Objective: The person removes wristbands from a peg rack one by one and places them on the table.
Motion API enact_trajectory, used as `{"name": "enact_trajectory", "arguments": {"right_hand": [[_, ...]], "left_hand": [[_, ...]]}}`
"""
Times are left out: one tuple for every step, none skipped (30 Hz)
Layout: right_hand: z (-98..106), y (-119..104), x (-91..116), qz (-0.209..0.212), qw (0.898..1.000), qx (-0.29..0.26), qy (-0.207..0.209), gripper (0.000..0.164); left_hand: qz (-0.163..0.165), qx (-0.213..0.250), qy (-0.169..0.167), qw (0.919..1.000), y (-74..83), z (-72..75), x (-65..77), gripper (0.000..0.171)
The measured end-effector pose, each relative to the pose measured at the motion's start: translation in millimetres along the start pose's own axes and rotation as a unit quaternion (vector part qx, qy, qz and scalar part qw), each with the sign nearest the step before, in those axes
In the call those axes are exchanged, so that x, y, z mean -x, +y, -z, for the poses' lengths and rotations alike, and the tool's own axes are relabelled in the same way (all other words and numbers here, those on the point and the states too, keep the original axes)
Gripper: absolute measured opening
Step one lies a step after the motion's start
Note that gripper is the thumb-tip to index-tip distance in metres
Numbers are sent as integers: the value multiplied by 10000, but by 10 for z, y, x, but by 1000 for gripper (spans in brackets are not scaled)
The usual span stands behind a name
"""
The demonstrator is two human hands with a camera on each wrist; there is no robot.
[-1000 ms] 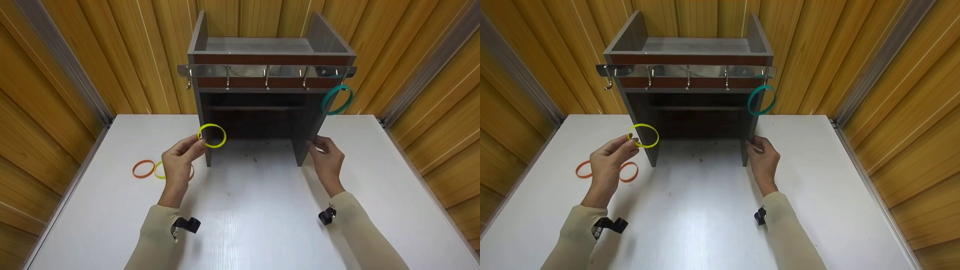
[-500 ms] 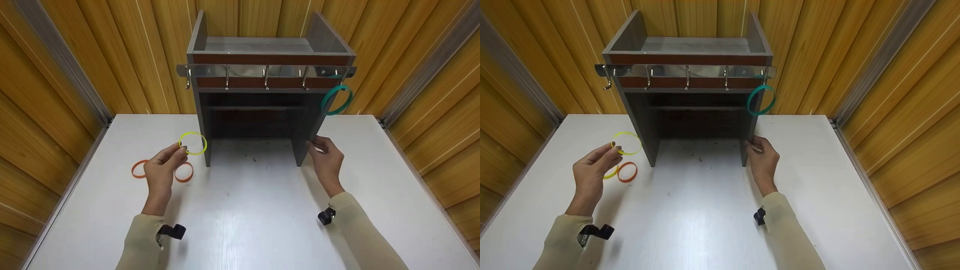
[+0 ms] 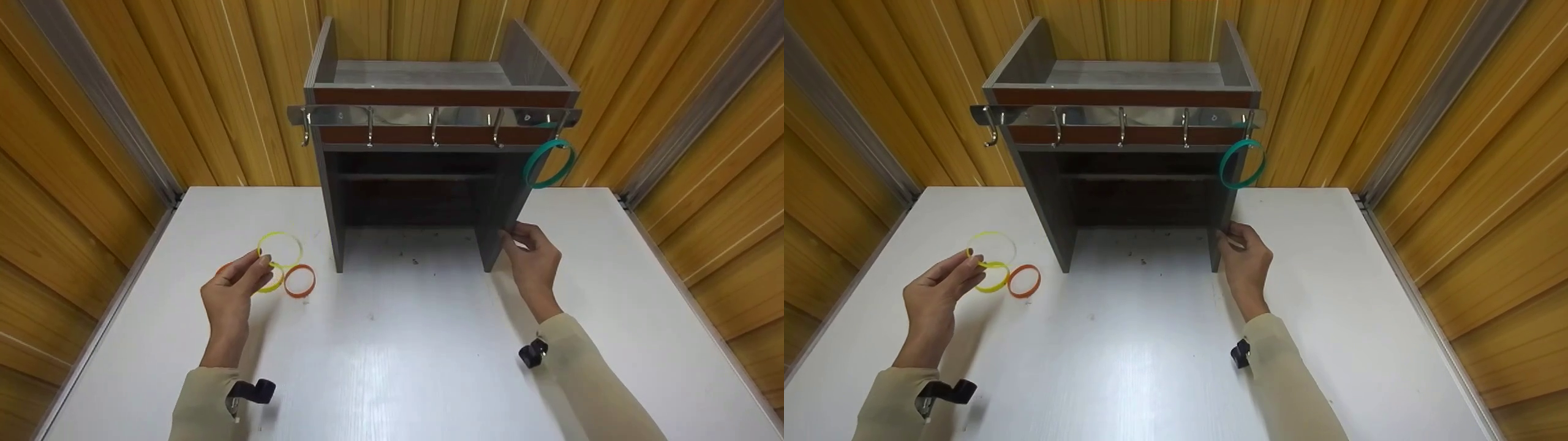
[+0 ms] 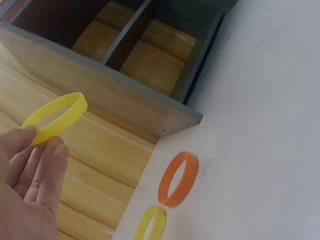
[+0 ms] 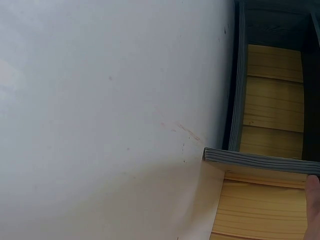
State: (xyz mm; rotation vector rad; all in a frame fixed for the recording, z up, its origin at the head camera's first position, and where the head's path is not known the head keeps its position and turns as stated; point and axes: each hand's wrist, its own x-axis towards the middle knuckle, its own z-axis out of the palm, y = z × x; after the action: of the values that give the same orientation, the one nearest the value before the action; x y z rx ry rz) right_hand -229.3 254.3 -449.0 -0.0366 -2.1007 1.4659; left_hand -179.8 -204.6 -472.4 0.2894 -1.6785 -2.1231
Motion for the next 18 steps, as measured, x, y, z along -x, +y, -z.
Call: {"name": "enact_trajectory", "arguments": {"right_hand": [[0,0,-1,7,10000,-33,11,19],[-2,6,-2,12,10000,-59,23,18],[-5,23,-7,21,10000,-77,37,18],[-7,43,-12,22,10000,-86,39,18],[-12,74,-19,15,9999,-103,39,18],[-17,114,-31,11,9999,-103,39,19],[-23,156,-43,-1,9999,-104,44,19],[-25,209,-57,-15,10000,-75,45,19],[-27,259,-72,-22,10000,-66,46,20],[-26,302,-83,-26,10000,-65,45,20],[-25,345,-95,-11,10000,-65,49,20],[-20,373,-103,11,10000,-67,55,20],[-15,392,-107,39,9999,-85,55,20],[-11,405,-109,71,9999,-106,55,20],[-8,413,-110,101,9999,-130,44,20],[-6,418,-109,126,9998,-141,26,20],[-6,422,-109,148,9998,-153,7,20],[-6,424,-107,153,9997,-168,-16,20]], "left_hand": [[5,-1,31,10000,1,32,-7,32],[21,-14,65,10000,3,63,-13,32],[42,-5,91,9999,4,94,-18,32],[65,0,121,9999,5,126,-22,32],[95,12,155,9998,6,158,-25,32],[146,54,198,9997,4,191,-29,32],[196,82,237,9995,3,223,-33,33],[243,114,279,9993,0,255,-37,34],[290,152,321,9990,-4,285,-41,34],[334,149,367,9987,-8,316,-46,35],[386,167,423,9982,-12,346,-52,36],[425,156,475,9978,-18,376,-57,36],[443,146,523,9975,-22,403,-62,37],[468,150,579,9971,-28,431,-66,38],[507,156,636,9966,-33,461,-69,39],[547,151,705,9959,-39,492,-71,41],[585,157,774,9952,-45,523,-71,42],[619,132,831,9945,-52,553,-70,44]]}}
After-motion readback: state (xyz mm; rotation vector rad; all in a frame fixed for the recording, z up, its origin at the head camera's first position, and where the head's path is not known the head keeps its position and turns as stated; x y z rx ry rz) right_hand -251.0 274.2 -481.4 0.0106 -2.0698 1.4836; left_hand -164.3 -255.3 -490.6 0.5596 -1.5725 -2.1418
